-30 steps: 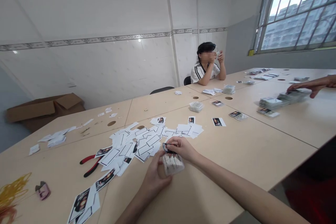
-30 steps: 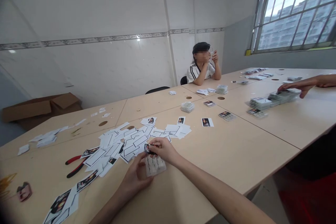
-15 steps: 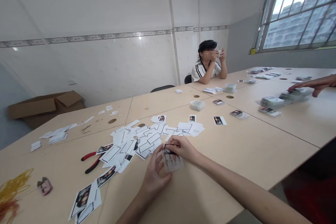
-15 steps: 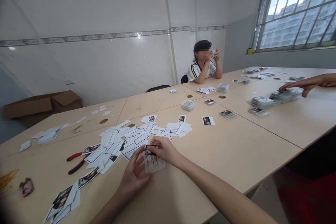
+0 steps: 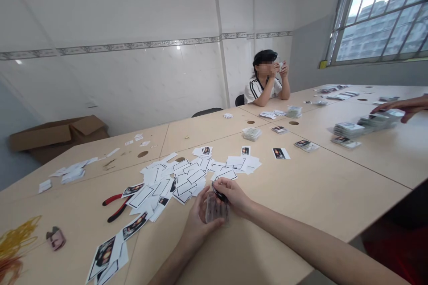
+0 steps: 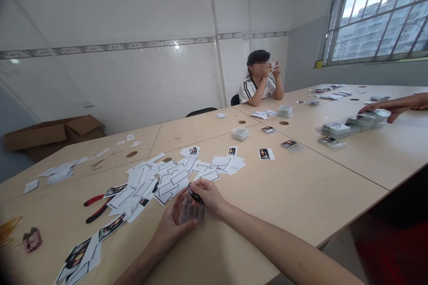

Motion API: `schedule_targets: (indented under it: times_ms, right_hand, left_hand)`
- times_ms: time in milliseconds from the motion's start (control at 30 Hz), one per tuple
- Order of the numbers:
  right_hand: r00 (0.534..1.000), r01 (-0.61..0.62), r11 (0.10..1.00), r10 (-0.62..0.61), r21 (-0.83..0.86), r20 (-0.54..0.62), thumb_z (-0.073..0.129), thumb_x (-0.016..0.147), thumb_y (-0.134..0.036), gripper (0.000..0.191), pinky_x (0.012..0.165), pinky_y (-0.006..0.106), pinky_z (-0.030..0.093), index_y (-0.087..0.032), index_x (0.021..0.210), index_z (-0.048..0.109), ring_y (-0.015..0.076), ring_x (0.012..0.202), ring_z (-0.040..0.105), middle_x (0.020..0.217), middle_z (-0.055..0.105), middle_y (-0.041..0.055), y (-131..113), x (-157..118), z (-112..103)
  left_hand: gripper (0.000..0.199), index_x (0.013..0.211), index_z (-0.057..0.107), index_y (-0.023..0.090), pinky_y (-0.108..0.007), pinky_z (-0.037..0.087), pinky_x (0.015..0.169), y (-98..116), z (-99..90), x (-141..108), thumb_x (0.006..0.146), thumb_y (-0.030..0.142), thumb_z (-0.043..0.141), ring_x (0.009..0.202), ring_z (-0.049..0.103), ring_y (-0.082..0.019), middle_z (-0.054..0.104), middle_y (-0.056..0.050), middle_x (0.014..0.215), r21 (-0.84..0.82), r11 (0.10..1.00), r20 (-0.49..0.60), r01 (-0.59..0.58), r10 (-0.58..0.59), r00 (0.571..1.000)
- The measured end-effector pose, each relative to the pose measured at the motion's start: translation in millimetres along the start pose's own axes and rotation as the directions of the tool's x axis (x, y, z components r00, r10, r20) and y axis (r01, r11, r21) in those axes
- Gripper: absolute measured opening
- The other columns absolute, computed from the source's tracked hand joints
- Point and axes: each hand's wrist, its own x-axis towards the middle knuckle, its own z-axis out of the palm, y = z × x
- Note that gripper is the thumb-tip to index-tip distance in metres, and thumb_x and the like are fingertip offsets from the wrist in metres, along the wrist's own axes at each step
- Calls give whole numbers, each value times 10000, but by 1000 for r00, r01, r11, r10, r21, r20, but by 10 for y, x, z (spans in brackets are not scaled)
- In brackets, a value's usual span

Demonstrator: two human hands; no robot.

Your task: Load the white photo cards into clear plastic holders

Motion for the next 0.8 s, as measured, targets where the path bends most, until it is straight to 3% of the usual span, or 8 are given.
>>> schedule_targets:
  times_ms: [333,400,467,567,667,800]
  right_hand:
    - [998,51,998,-52,27,32,616,660,-406,287,422,181,318,-166,702,465,56,411,444,498,471,-65,-156,-19,12]
    - [998,61,998,-62,35,23,615,656,-413,294,416,182,309,-167,690,458,54,401,435,490,465,-66,-190,-21,14]
    - [997,79,997,-79,28,18,612,659,-412,292,417,181,307,-165,684,458,52,403,437,500,471,-62,-226,-29,20]
    - [994,101,995,-102,13,34,618,658,-402,284,416,180,305,-164,695,467,48,400,438,513,470,-63,-271,-58,40]
    - [991,97,995,-96,0,96,608,675,-399,275,427,178,309,-164,696,465,48,410,439,512,477,-60,-282,-90,65]
    - [982,56,998,-49,-35,184,592,695,-398,267,437,181,331,-163,696,465,52,417,436,505,488,-54,-232,-94,68]
  left_hand:
    - [832,1207,342,232,-357,402,905,34,-11,-36,480,250,747,1108,445,-244,473,-67,1203,368,927,147,-76,23,989]
    - [861,1204,350,235,-394,414,875,40,-41,-36,448,306,756,1065,471,-259,491,-72,1173,529,839,170,-130,46,984]
    - [859,1183,385,243,-441,392,876,55,-71,-36,417,354,757,1048,467,-278,507,-70,1141,697,687,197,-204,89,976]
    - [733,1144,426,236,-455,370,886,69,-101,-36,482,349,719,1048,450,-276,503,-71,1127,812,519,226,-267,142,964]
    - [650,1171,388,191,-431,375,894,52,-111,-28,577,265,643,1074,428,-259,458,-99,1159,843,471,187,-259,196,963]
    - [622,1165,391,173,-408,383,901,66,-94,-5,576,179,591,1085,421,-248,449,-101,1153,830,486,170,-272,245,955]
